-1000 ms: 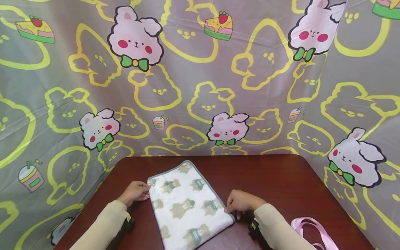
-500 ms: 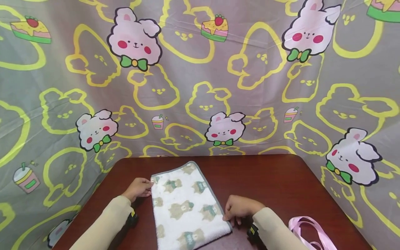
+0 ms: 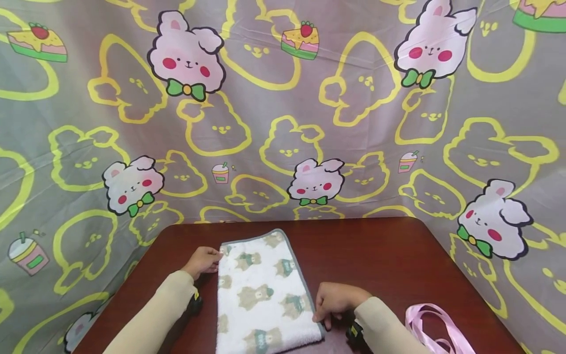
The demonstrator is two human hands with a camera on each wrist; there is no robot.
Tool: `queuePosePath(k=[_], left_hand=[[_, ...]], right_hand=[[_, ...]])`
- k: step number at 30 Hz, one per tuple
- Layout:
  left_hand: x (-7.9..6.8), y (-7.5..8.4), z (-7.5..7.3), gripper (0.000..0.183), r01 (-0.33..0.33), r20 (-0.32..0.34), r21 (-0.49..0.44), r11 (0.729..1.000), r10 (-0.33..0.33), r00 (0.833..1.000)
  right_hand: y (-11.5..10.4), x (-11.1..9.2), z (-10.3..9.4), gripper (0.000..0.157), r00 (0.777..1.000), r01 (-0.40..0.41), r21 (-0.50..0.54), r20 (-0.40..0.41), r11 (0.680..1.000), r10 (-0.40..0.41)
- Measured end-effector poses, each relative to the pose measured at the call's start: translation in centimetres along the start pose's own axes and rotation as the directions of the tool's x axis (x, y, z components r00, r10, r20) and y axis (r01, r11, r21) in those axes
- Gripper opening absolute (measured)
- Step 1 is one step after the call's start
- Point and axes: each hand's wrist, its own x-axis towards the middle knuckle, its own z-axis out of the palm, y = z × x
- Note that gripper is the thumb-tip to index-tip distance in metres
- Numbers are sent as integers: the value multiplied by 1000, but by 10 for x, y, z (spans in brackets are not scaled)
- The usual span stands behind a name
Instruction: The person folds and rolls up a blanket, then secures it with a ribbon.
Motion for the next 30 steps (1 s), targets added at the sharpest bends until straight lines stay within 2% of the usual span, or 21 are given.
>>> queuePosePath(k=[13,19,30], left_hand=[[14,12,13,17,-42,18,29,999,42,999],[19,18,20,17,-72,19,87,994,71,997],[21,18,28,16,-48,12,90,995,47,999]], right_hand=[[-8,-5,11,29,999,10,20,46,1000,-10],[-15,-6,15,28,998,9,4,64,1000,-9],[-18,-8,19,28,997,-21,28,81,999,18]])
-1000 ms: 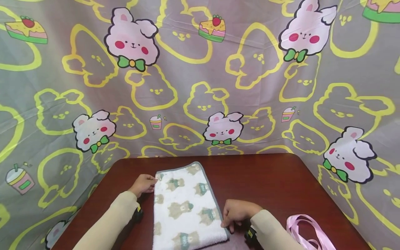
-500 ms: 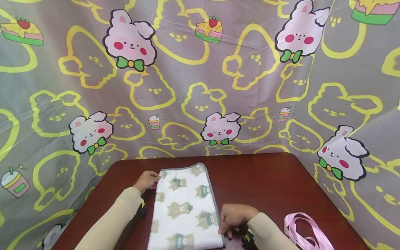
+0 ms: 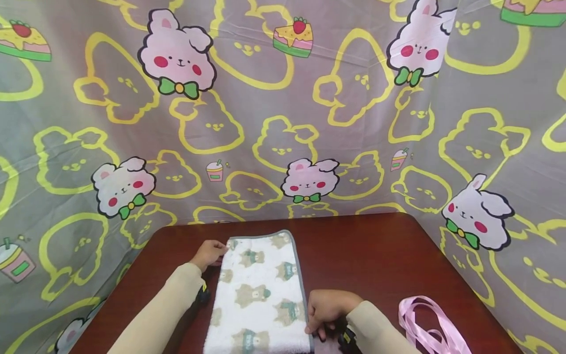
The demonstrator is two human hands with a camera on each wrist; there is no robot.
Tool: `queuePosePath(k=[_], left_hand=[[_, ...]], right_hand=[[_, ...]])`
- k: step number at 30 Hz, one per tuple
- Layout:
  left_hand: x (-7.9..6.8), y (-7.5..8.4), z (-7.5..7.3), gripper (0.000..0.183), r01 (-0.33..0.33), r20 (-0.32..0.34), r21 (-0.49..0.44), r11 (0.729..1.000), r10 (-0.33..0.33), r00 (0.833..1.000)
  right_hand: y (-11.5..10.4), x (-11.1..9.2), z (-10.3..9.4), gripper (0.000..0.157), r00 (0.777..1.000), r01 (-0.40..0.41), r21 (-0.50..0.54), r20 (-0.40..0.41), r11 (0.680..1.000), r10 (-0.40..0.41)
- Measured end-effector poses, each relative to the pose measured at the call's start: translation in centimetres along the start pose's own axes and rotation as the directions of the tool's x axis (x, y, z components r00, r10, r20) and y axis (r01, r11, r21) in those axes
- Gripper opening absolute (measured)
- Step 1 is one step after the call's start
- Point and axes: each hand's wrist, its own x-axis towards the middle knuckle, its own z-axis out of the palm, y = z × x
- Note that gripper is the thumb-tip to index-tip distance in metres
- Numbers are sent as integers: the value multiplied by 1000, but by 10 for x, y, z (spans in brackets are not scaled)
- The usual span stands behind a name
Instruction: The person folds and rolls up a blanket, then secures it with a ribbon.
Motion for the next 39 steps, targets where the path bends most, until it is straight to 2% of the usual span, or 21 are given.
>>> queuePosePath(k=[4,9,13,15,18,20,23,27,30,35,39], left_hand=[[-7,-6,-10,15,20,0,-36,999,-20,1000],[-23,-14,-22,14,29,35,-65,997,-27,999],[-40,-16,-29,15,24,71,-54,998,-20,997],[-50,-15,-31,15,16,97,-43,999,-12,995],[-67,-12,-33,19,-3,158,-38,999,9,987],[-78,-10,-33,21,-21,199,-25,999,25,980],[-93,-9,-31,25,-54,261,1,999,52,964],[-111,-8,-30,31,-73,323,25,997,61,944],[-123,-10,-31,35,-47,361,16,999,38,932],[-132,-10,-30,37,-12,415,6,1000,8,910],[-136,-10,-29,36,-11,427,3,1000,9,904]], right_hand=[[-1,4,-2,29,999,31,-2,12,1000,-31],[3,10,-11,32,997,77,-6,-15,997,-77],[10,21,-22,28,984,125,-26,-122,992,-127],[14,30,-29,21,961,142,-61,-231,988,-152],[19,44,-42,10,898,122,-88,-414,989,-148],[21,54,-51,15,855,98,-95,-502,991,-133],[22,68,-67,30,826,59,-77,-556,995,-92],[23,88,-85,38,828,-7,-81,-560,997,-40],[27,104,-93,41,831,-59,-103,-556,993,-8],[38,119,-99,45,833,-117,-113,-552,987,36],[43,126,-99,45,827,-133,-112,-559,985,48]])
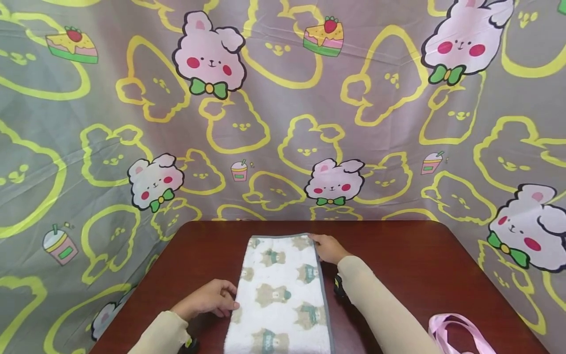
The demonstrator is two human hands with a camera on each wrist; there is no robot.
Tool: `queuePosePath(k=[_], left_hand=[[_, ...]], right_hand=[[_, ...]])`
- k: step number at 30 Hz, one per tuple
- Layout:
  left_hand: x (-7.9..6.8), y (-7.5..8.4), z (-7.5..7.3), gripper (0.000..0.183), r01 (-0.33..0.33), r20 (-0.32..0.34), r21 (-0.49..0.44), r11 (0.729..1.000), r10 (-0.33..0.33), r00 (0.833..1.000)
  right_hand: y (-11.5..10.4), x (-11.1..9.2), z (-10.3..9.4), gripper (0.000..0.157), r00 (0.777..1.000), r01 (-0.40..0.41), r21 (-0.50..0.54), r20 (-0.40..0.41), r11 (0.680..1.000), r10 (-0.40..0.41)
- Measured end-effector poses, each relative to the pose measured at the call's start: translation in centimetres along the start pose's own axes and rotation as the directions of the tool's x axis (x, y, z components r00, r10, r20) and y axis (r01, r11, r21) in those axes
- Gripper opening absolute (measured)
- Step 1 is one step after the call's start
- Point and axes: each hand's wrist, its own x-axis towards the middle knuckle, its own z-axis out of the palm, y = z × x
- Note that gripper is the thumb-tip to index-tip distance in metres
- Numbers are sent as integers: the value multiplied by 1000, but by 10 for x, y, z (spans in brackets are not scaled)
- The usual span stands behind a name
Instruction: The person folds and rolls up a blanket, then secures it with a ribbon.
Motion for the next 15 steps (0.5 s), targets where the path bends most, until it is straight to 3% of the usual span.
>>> queuePosePath(k=[7,15], left_hand=[[-3,-4,8,39,-33,-2,-34,999,33,999],[-5,-8,11,37,-38,-15,-80,996,37,999]], right_hand=[[6,2,6,47,1000,0,-56,29,998,2],[3,-5,4,54,997,-41,-32,63,999,43]])
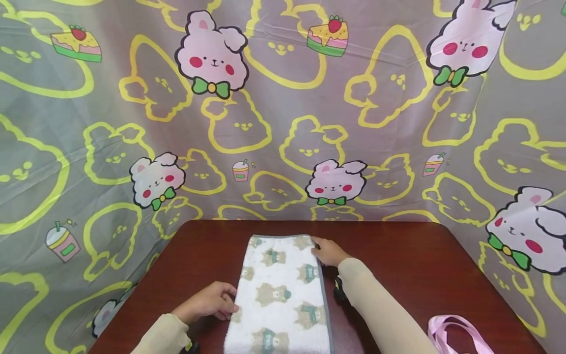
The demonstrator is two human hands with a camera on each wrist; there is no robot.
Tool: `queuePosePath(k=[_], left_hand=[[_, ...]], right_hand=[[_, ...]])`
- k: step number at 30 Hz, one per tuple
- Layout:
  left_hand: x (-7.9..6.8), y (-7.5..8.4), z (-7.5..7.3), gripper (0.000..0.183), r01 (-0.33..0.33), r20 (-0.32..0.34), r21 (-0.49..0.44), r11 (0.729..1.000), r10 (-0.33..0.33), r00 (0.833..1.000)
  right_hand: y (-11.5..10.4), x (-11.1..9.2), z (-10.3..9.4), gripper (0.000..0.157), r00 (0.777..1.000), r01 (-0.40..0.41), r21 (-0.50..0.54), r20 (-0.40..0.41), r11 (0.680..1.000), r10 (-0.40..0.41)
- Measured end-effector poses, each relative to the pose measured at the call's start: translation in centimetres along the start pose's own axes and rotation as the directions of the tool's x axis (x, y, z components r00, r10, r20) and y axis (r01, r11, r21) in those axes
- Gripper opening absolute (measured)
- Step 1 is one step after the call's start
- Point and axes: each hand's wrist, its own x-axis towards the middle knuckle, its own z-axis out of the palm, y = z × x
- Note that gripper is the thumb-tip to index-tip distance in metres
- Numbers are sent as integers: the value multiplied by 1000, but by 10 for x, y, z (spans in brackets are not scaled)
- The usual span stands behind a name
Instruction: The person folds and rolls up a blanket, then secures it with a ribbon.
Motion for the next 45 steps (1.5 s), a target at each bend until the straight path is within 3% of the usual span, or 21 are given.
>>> queuePosePath(k=[6,15,24,29,34,39,41,42,43,45], left_hand=[[-12,-1,4,35,14,20,-4,1000,-14,1000],[-22,-3,8,40,5,53,-38,999,-3,999],[-29,-1,14,52,10,110,-60,998,-4,994],[-30,-4,15,49,-6,94,-63,998,12,995],[-29,-4,13,43,-44,71,-41,998,47,996],[-34,-1,14,44,-93,25,50,994,92,995],[-38,3,16,45,-118,-13,176,977,122,992],[-40,6,17,45,-132,-36,266,955,147,989],[-42,9,19,45,-143,-60,366,920,176,982],[-46,17,23,40,-144,-102,562,814,241,965]], right_hand=[[-3,-23,0,59,1000,-15,13,-3,1000,15],[-13,-59,-2,62,998,42,1,54,999,-42],[-22,-96,4,81,996,55,-16,69,998,-54],[-23,-115,11,85,995,70,17,67,997,-71],[-25,-129,16,85,991,88,116,91,989,-99],[-29,-135,22,84,991,114,98,64,989,-120],[-31,-138,22,83,991,129,55,35,990,-131],[-32,-139,22,83,990,138,18,20,990,-139],[-34,-141,21,81,989,151,-25,6,988,-151],[-38,-146,20,74,982,185,-121,-19,975,-189]])
